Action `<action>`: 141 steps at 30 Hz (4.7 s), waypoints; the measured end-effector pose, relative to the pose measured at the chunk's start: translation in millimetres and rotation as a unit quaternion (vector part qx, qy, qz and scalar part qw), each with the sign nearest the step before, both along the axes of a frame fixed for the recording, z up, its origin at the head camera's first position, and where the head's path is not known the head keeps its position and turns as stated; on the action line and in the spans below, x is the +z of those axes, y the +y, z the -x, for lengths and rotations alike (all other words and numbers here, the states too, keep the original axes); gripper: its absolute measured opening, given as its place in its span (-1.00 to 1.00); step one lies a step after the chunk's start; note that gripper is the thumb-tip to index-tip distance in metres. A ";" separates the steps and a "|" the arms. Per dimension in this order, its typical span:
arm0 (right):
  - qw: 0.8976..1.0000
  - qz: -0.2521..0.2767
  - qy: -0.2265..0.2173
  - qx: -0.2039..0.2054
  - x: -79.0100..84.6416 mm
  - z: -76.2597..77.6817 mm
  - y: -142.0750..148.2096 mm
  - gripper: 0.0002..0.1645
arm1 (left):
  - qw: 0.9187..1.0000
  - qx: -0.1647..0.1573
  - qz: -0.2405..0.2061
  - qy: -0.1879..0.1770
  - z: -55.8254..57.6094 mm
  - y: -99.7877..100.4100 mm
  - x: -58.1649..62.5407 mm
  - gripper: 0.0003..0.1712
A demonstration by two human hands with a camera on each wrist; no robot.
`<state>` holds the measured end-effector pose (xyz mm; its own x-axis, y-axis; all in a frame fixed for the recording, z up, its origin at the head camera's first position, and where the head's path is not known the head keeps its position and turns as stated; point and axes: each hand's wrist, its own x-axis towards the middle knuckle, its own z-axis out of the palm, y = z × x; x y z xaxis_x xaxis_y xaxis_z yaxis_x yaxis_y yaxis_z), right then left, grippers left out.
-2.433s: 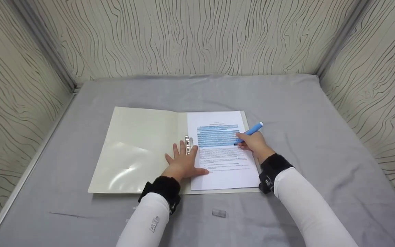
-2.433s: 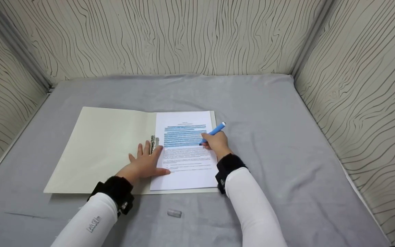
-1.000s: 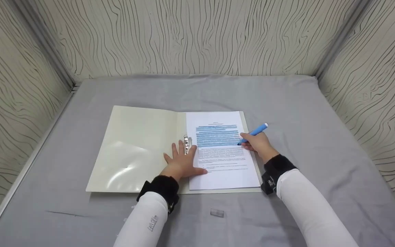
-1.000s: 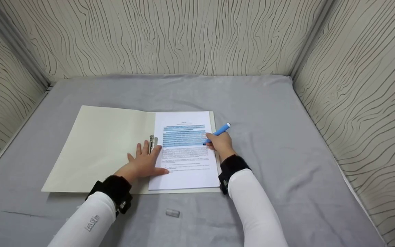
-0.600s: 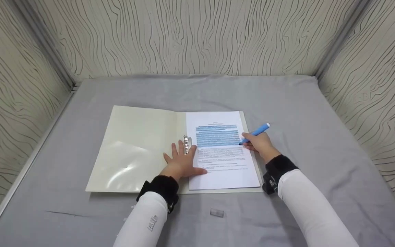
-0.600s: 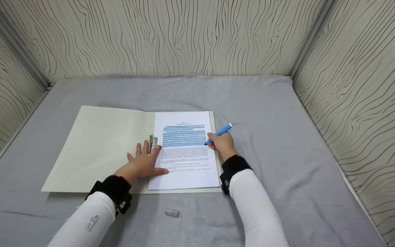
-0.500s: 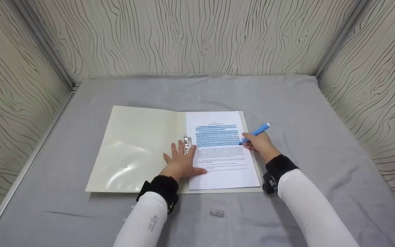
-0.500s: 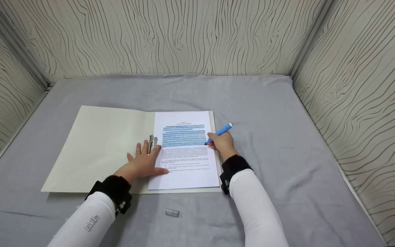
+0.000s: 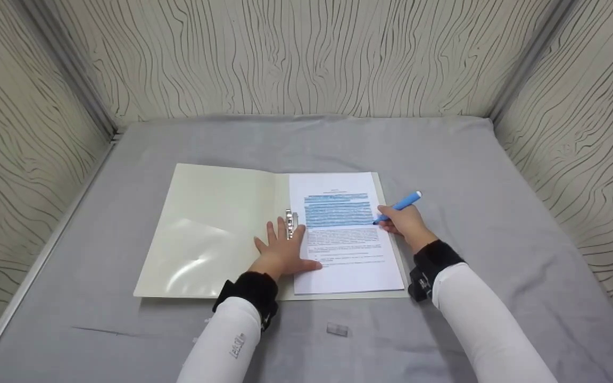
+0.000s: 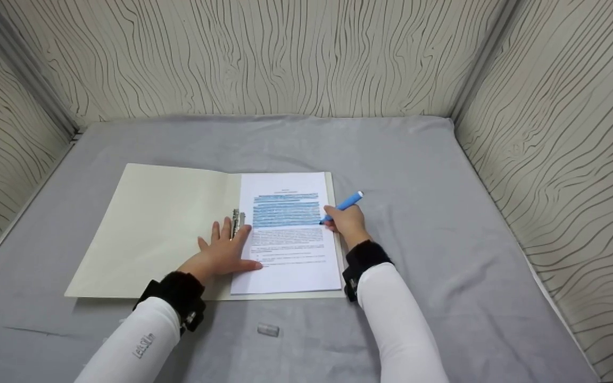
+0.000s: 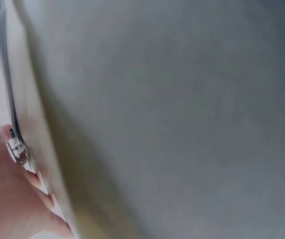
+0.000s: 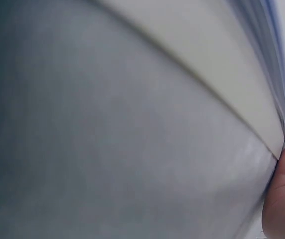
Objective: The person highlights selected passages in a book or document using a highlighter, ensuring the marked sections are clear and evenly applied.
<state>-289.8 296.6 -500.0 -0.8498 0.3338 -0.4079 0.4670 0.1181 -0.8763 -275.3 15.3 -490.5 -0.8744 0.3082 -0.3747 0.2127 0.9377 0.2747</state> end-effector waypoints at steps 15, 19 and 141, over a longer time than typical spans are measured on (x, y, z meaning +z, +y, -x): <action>0.997 0.073 0.004 -0.018 7.2 -0.8 -4.5 -0.60 | 1.000 -0.001 -0.005 -0.002 0.8 0.8 -2.4 0.17; 0.996 0.081 0.012 0.020 15.0 4.4 -35.7 -0.60 | 1.000 0.004 -0.006 -0.002 2.0 -0.6 -2.8 0.18; 0.998 -0.022 -0.001 0.058 -3.4 13.6 -100.2 -0.59 | 1.000 -0.003 0.010 -0.001 1.2 -1.0 -2.2 0.16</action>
